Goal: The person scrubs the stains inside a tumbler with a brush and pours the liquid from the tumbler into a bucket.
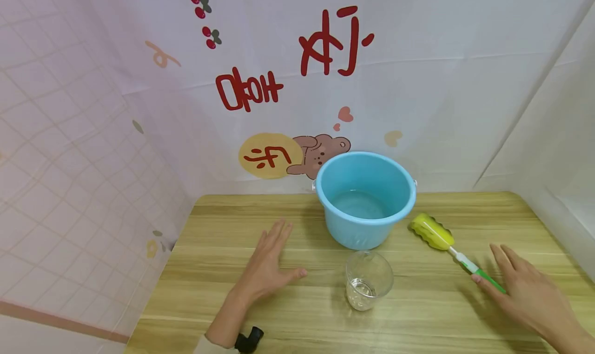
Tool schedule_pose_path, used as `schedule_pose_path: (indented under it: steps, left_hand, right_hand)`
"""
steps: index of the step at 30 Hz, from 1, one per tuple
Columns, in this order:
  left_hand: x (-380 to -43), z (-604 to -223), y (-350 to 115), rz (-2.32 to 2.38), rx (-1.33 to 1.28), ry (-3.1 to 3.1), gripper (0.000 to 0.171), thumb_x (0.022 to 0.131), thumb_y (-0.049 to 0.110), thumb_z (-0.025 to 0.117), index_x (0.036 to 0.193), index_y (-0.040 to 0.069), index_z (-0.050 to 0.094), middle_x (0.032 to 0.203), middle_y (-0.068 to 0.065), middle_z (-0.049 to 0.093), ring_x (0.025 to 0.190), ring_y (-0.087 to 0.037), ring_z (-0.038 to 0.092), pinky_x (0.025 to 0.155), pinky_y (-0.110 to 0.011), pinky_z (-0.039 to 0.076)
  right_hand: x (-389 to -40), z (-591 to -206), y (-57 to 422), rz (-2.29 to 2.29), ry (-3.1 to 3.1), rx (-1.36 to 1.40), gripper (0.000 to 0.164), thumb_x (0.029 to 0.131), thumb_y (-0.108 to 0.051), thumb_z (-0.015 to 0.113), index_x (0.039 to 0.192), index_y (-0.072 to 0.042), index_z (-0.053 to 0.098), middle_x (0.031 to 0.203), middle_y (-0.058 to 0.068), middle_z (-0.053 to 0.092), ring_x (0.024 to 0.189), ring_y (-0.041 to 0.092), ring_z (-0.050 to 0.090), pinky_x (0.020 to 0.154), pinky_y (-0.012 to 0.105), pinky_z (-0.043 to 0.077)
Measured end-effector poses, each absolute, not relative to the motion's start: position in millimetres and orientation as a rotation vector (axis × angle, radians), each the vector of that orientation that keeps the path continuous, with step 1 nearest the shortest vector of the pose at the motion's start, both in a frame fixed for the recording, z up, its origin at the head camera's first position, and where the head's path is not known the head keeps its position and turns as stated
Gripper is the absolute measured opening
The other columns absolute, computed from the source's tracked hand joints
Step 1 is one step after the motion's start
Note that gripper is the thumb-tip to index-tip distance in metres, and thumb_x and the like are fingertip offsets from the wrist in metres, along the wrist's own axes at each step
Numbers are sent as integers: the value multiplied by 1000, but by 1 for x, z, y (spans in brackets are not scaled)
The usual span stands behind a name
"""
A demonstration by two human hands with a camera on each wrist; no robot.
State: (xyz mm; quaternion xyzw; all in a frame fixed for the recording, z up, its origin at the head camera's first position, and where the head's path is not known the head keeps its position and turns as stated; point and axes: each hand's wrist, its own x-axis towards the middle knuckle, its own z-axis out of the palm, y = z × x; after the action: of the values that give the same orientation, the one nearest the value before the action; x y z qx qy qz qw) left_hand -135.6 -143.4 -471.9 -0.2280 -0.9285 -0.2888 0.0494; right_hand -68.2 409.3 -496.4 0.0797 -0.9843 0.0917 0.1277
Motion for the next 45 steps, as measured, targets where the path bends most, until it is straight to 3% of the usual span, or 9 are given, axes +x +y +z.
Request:
schedule_pose_path:
  steps: [5,11,17,22,30,37,41,45]
  left_hand:
    - [-134,-472,-136,-949,-723,-2837,112,83,71,76,168,19,25,174,-7,18,158,-34,20,124,-60,17]
    - [-131,-471,-126,-1037,-737,-2848,112,81,68,79,168,29,21,174,-1,19,156,-33,25,118,-65,30]
    - [-128,-470,-115,-1090,-781,-2876,114,79,77,76,168,34,19,173,1,18,156,-30,27,114,-64,36]
    - [-126,-470,-106,-1114,-827,-2908,116,78,70,82,168,33,18,174,3,16,156,-29,26,114,-62,37]
    - [-124,-471,-90,-1165,-888,-2942,117,76,66,86,167,35,20,173,4,18,155,-27,29,115,-60,37]
    - [-124,-470,-77,-1208,-995,-2909,121,74,63,89,168,23,25,171,0,25,155,-22,28,118,-55,36]
    - [-123,-469,-70,-1238,-1043,-2906,121,74,66,88,168,23,25,171,0,28,155,-19,29,119,-52,36]
    - [-122,-470,-64,-1236,-1075,-2912,120,74,71,85,167,25,25,170,1,30,154,-17,31,119,-49,36]
  right_hand:
    - [-67,-497,409,279,-2875,243,91,96,-45,74,157,9,33,140,38,48,117,60,50,85,75,43]
    - [-65,-498,408,291,-2923,209,88,97,-48,73,154,9,38,134,38,50,113,60,51,80,77,44]
    - [-64,-499,409,300,-2978,144,82,97,-52,72,146,9,47,127,37,54,112,57,53,73,75,46]
    - [-65,-498,409,305,-3002,115,77,94,-55,73,136,7,55,120,33,59,105,54,58,64,71,48]
    - [-67,-496,411,293,-3073,116,76,95,-58,71,129,9,61,111,29,64,98,50,63,63,65,51]
    - [-67,-497,411,316,-3074,119,67,95,-56,73,121,6,66,96,13,64,84,35,63,56,56,50]
    - [-67,-500,411,335,-3077,128,59,96,-51,74,118,3,67,89,5,61,76,25,58,54,50,49]
    - [-68,-502,411,341,-3100,137,54,97,-45,75,117,5,67,91,9,64,77,27,61,54,51,50]
